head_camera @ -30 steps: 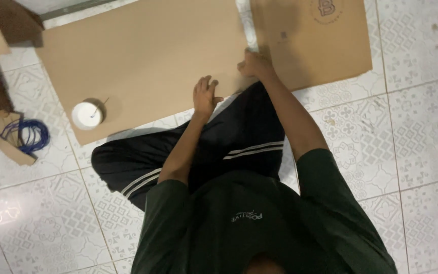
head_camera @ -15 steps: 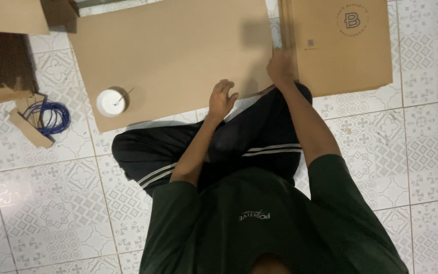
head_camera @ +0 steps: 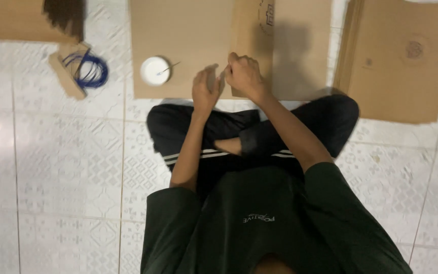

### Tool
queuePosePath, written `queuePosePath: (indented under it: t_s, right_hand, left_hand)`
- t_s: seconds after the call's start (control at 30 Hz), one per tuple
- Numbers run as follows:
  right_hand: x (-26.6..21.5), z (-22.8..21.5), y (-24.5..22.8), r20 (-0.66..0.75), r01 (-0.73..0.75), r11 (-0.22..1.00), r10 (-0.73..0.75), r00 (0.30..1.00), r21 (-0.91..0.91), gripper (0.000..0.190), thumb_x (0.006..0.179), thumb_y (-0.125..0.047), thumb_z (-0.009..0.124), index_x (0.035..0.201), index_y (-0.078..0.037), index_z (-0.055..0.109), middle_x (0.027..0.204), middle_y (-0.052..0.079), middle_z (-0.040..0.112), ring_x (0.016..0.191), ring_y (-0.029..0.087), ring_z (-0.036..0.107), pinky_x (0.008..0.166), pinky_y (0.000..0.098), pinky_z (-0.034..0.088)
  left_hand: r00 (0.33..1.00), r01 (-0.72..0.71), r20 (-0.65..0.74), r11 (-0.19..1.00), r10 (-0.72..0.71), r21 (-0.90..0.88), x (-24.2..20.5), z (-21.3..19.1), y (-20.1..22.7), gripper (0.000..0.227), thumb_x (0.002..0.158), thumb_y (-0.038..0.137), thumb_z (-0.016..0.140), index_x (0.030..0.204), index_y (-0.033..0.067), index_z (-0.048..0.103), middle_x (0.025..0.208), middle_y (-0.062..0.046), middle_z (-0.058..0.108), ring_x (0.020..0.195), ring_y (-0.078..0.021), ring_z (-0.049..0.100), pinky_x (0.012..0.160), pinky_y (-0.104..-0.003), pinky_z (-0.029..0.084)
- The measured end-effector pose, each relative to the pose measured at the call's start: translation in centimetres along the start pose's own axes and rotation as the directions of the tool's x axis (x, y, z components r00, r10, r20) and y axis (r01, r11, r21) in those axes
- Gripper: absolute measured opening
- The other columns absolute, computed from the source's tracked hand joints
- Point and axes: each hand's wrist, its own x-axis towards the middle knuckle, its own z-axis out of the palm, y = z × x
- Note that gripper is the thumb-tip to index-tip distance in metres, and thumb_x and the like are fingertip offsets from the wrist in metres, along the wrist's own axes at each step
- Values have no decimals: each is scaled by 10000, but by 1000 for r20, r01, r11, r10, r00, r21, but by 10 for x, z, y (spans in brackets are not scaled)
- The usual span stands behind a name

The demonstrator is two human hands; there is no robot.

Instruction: Assembling and gluing paper bags by hand on the floor.

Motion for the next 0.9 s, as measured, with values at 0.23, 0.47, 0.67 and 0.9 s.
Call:
queuePosePath:
  t_s: [0.23, 0.47, 0.67, 0.9]
  right_hand:
    - [46, 74, -75, 51, 167, 979, -162, 985, -115, 161, 845, -205, 558, 830, -47, 586, 563, 112, 590, 455, 346, 585, 401, 479, 463]
    - [64, 102, -107, 114, 172, 980, -161, 980, -96, 172, 800, -253, 599, 742, -91, 597, 555, 54, 596, 466, 295, 579, 417, 456, 436]
    - [75, 124, -125, 198, 118, 990, -100, 975, -79, 192, 866, -282, 586, 817, -104, 641, 600, 28, 649, 503, 294, 635, 468, 485, 495]
    - [75, 151, -162, 366, 119, 993, -107, 924, -10, 240, 907, -283, 534, 890, -74, 650, 670, 106, 691, 571, 367, 659, 518, 528, 490]
  left_hand:
    - [915, 397, -205, 681, -348, 615, -9, -69, -125, 1055, 729, 604, 980, 1530, 221, 411, 1600, -171, 321, 1355, -445, 433, 1009, -575, 455]
    - [910, 361, 91, 880, -405, 309, 4, -103, -191, 1369, 686, 405, 1030, 1651, 228, 75, 1565, -205, 393, 1365, -466, 445, 916, -599, 506]
    - [868, 496, -127, 838, -480, 225, -18, -137, -213, 1292, 706, 420, 996, 1642, 214, 129, 1473, -247, 439, 1259, -495, 515, 869, -589, 550]
    - [728, 683, -358, 662, -584, 309, -48, -165, -243, 1301, 717, 485, 963, 1646, 171, 109, 1535, -283, 407, 1185, -513, 563, 900, -549, 533]
